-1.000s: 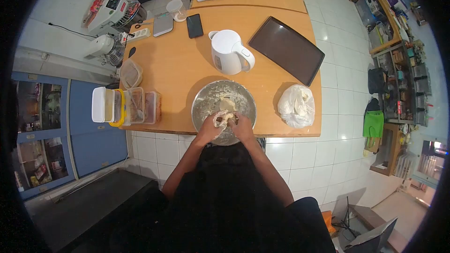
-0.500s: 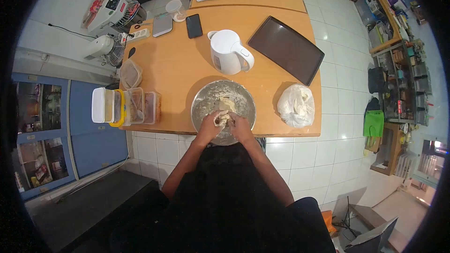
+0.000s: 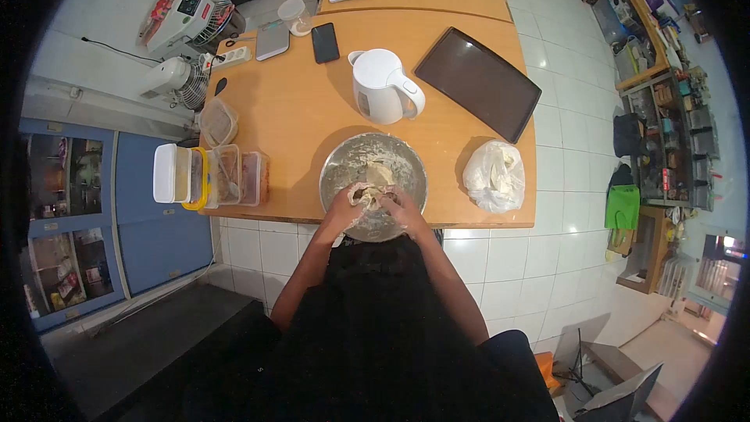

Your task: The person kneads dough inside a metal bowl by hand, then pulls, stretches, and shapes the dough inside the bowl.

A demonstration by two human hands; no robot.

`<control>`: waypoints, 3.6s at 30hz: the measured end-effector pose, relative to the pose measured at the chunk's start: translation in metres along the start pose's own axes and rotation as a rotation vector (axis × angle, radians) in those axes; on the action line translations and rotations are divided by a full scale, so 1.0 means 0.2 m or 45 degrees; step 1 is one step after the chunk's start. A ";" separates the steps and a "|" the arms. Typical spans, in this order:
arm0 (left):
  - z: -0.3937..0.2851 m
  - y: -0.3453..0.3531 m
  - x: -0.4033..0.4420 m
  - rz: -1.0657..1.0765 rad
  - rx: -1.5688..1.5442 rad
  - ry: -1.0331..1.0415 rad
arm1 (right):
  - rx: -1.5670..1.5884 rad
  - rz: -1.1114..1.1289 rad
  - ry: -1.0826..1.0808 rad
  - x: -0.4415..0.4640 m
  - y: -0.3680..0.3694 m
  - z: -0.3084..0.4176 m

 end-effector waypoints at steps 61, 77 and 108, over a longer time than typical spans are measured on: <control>-0.01 0.06 -0.05 0.141 -0.573 -0.260 | -0.133 -0.064 -0.130 0.06 -0.08 -0.11; -0.01 0.06 -0.03 0.142 -0.352 -0.239 | -0.176 -0.073 -0.076 0.03 -0.06 -0.08; -0.03 0.06 -0.04 0.199 -0.653 -0.246 | 0.226 0.008 -0.030 0.03 0.00 -0.09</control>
Point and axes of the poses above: each hand's wrist, its own x-axis towards the middle knuckle, its own y-axis out of the palm, z = x × y, the point moved 6 cm from there along x, towards the middle knuckle, and after that the axes turned 13 degrees about -x, right-handed, at the moved point
